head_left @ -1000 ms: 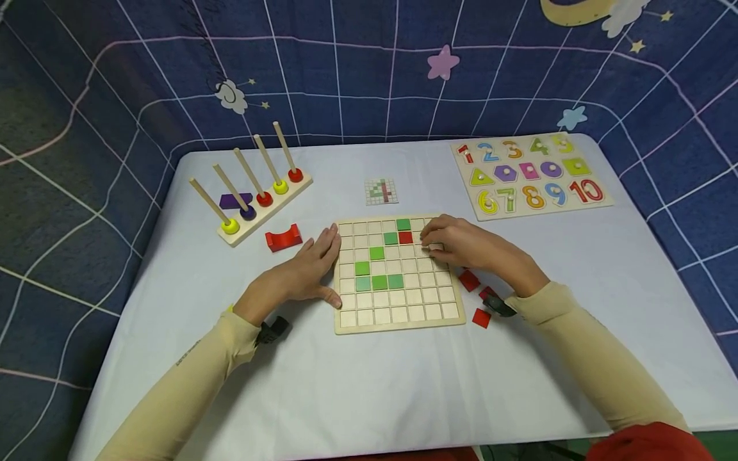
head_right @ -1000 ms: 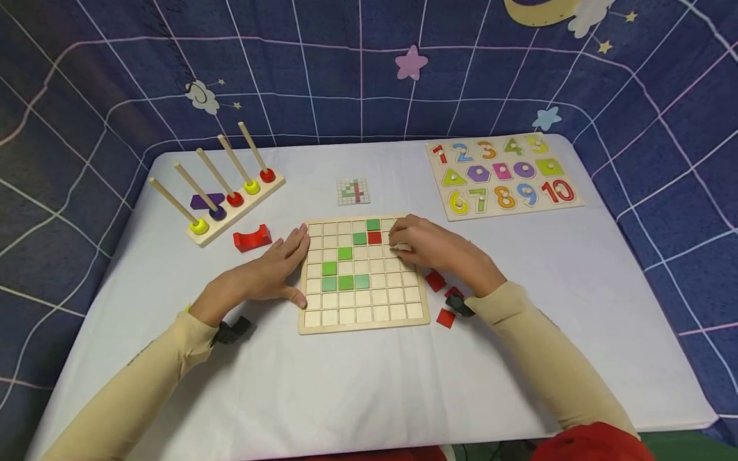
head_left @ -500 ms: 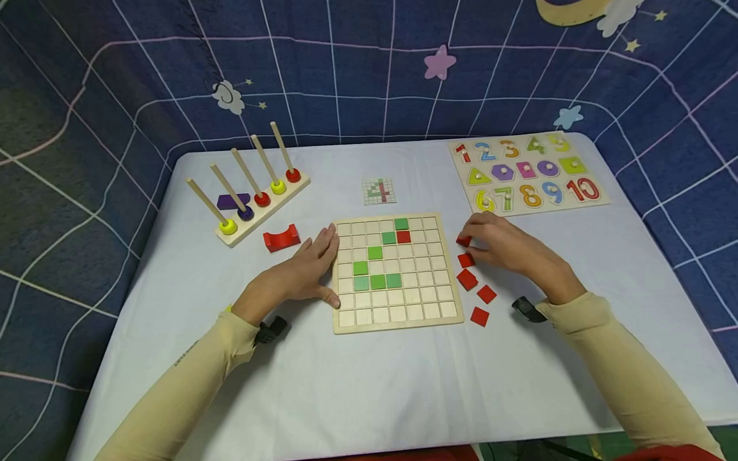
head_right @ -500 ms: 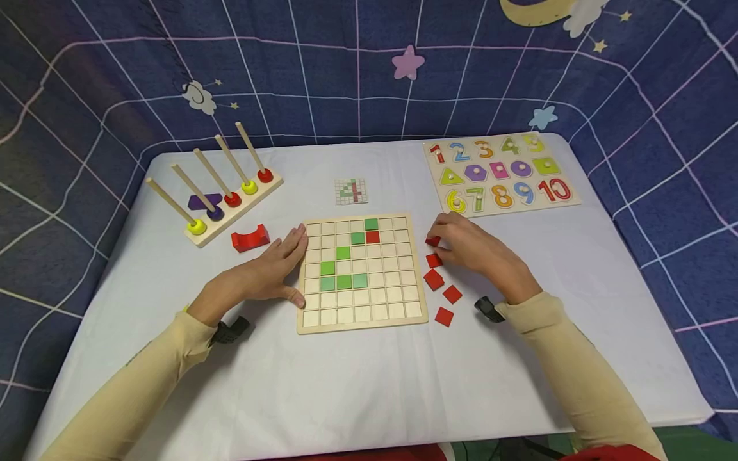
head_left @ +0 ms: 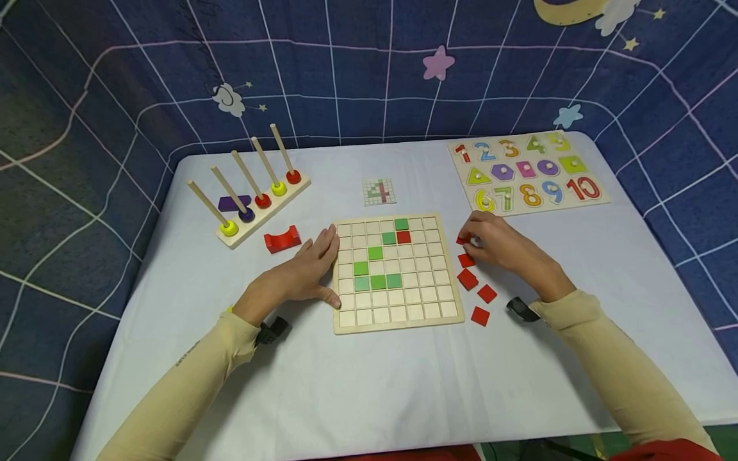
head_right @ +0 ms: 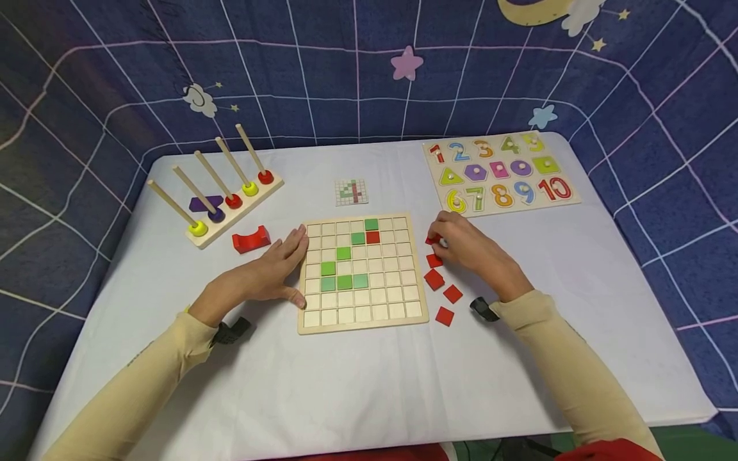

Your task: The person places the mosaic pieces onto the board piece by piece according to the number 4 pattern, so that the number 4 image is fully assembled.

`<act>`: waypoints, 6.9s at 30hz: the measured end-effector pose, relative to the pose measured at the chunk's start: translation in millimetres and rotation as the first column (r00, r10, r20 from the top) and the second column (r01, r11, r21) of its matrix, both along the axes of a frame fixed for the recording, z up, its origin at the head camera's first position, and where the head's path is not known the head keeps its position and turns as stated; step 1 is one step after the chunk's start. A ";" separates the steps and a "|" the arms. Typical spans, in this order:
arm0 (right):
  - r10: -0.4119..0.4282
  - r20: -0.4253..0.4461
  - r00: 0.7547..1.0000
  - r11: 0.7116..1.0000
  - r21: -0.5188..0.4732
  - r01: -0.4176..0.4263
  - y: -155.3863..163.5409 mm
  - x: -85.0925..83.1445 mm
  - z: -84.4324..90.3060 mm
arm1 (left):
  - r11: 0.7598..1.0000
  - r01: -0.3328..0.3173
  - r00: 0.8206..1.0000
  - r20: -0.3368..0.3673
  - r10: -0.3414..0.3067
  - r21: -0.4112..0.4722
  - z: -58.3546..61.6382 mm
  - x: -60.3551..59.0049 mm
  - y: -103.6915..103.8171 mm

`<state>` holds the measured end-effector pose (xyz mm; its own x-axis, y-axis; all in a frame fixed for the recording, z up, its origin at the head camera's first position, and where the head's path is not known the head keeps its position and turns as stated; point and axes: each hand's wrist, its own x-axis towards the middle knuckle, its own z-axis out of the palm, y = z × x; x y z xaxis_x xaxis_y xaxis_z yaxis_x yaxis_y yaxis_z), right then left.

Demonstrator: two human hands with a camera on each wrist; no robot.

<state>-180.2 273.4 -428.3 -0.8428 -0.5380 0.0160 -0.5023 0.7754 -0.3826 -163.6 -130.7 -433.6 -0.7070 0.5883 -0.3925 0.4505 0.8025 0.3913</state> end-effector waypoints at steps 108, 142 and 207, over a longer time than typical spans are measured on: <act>0.210 0.037 0.977 0.977 0.017 -0.211 0.7 52.5 15.1 | 1.000 -0.001 1.000 -0.023 0.000 -0.015 1.9 1.6 1.3; 0.361 -0.052 0.931 0.929 -0.064 -0.364 -84.3 9.5 1.6 | 1.000 -0.012 1.000 0.002 0.012 0.005 2.3 0.3 -0.4; 0.195 0.079 0.978 0.978 0.064 -0.200 -0.2 52.0 11.1 | 1.000 -0.012 1.000 0.011 0.012 -0.003 -0.2 -0.8 0.3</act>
<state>-128.2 273.2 -417.1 -0.7174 -0.6914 -0.0850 -0.6214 0.6903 -0.3706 -164.4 -130.5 -433.8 -0.7099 0.5784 -0.4020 0.4364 0.8091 0.3935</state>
